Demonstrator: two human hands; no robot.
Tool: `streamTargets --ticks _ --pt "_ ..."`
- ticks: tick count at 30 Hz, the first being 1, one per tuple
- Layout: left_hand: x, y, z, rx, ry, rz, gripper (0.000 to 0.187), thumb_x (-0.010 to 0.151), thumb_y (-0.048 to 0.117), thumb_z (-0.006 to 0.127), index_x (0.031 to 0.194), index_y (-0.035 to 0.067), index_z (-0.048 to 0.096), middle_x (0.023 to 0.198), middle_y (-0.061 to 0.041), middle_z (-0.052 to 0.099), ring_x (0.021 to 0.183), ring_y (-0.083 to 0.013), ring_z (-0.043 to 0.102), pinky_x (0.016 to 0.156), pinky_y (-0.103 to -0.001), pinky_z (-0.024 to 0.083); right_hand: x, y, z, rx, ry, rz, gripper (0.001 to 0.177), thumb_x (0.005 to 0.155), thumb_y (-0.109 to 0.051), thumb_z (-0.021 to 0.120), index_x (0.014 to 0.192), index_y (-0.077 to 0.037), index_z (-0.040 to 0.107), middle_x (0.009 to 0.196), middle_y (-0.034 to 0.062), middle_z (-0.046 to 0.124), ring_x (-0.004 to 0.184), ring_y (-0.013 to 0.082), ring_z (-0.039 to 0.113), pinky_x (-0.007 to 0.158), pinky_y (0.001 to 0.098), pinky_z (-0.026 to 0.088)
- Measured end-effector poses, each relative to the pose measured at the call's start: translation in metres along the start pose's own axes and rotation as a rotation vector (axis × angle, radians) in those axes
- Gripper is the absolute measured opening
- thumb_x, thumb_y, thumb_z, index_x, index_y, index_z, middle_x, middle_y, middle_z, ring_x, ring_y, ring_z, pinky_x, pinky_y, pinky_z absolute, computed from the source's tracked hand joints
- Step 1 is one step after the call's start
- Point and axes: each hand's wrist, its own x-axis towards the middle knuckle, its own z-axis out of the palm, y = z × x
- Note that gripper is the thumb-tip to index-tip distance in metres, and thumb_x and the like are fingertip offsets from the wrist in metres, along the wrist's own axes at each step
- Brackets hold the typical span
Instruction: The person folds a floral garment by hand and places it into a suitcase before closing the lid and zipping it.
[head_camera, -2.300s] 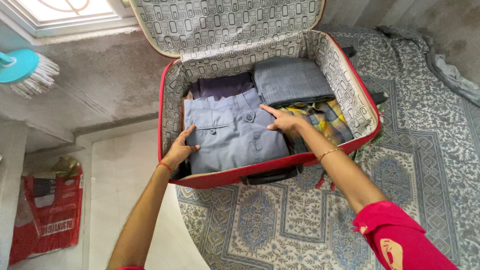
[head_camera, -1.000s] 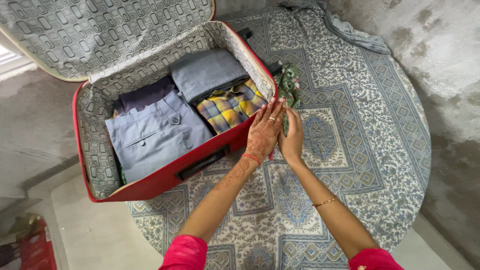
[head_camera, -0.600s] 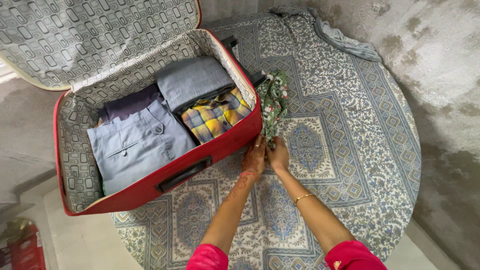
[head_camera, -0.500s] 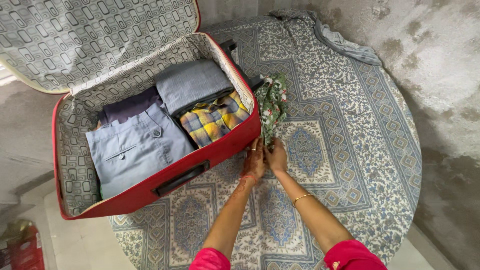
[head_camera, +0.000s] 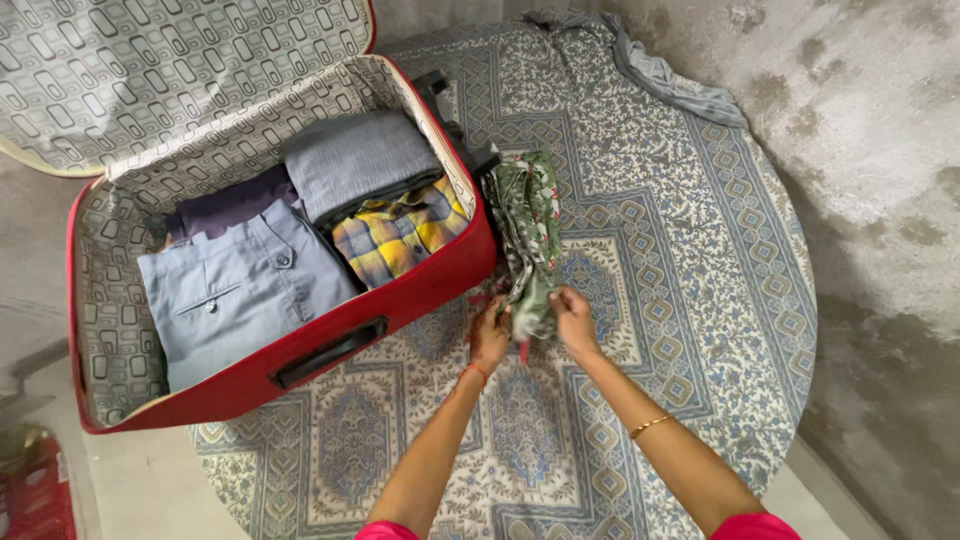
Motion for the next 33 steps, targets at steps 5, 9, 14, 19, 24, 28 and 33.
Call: streamTargets --ticks 5,9,14,19,24,28,33 --pt "-0.048 -0.031 -0.016 -0.182 0.220 -0.092 0.039 0.105 0.029 0.052 0.135 0.006 0.060 0.134 -0.017 0.065 0.124 -0.0295 0.060 0.107 -0.036 0.044 -0.028 0.004 -0.073 0.579 0.197 0.183 0.013 0.106 -0.012 0.058 0.095 -0.009 0.064 0.089 -0.0018 0.065 0.082 0.0101 0.058 0.076 0.0265 0.048" --pt "-0.098 -0.060 -0.059 -0.156 0.307 -0.149 0.039 0.105 0.030 0.054 0.134 0.005 0.063 0.134 -0.018 0.065 0.124 -0.0291 0.059 0.107 -0.035 0.043 -0.055 0.003 -0.135 0.533 0.383 0.286 0.009 0.102 -0.012 0.060 0.097 -0.011 0.067 0.089 -0.0020 0.067 0.081 0.0105 0.060 0.075 0.0269 0.051" --pt "-0.154 -0.052 -0.121 -0.297 0.375 -0.481 0.049 0.097 0.041 0.054 0.136 0.011 0.059 0.136 -0.015 0.061 0.125 -0.0300 0.057 0.096 -0.040 0.048 -0.075 -0.015 -0.209 0.440 0.441 0.231 0.014 0.093 -0.012 0.064 0.102 -0.007 0.072 0.090 0.0002 0.067 0.079 0.0109 0.063 0.071 0.0242 0.052" --pt "-0.193 -0.058 -0.159 0.337 0.492 -0.295 0.055 0.108 0.052 0.045 0.136 0.008 0.063 0.142 -0.021 0.060 0.128 -0.0423 0.054 0.109 -0.047 0.040 -0.103 -0.032 -0.244 0.143 0.501 0.303 0.012 0.086 -0.013 0.062 0.090 -0.008 0.071 0.080 0.0006 0.064 0.058 0.0152 0.048 0.043 0.0337 0.031" --pt "-0.236 -0.051 -0.194 0.575 0.514 -0.531 0.045 0.111 0.044 0.042 0.141 0.018 0.064 0.132 -0.016 0.067 0.120 -0.0390 0.061 0.105 -0.054 0.046 -0.113 -0.004 -0.280 0.036 0.608 0.078 0.011 0.091 -0.013 0.065 0.090 -0.004 0.072 0.086 0.0034 0.065 0.069 0.0144 0.055 0.060 0.0304 0.043" --pt "-0.245 -0.034 -0.199 0.872 0.657 -0.367 0.037 0.100 0.031 0.055 0.131 0.017 0.069 0.138 -0.009 0.062 0.125 -0.0365 0.052 0.101 -0.064 0.039 -0.116 -0.006 -0.274 -0.405 0.595 0.047 0.018 0.095 -0.018 0.063 0.104 -0.010 0.076 0.096 0.0074 0.074 0.083 0.0175 0.066 0.078 0.0296 0.050" --pt "-0.232 -0.014 -0.161 0.807 0.462 -0.048 0.044 0.084 0.034 0.071 0.125 0.020 0.070 0.136 -0.005 0.059 0.134 -0.0347 0.047 0.102 -0.071 0.037 -0.126 -0.041 -0.223 -1.235 0.306 -0.008 0.039 0.078 -0.023 0.078 0.116 -0.019 0.073 0.118 0.0119 0.065 0.114 0.0353 0.057 0.090 0.0566 0.044"
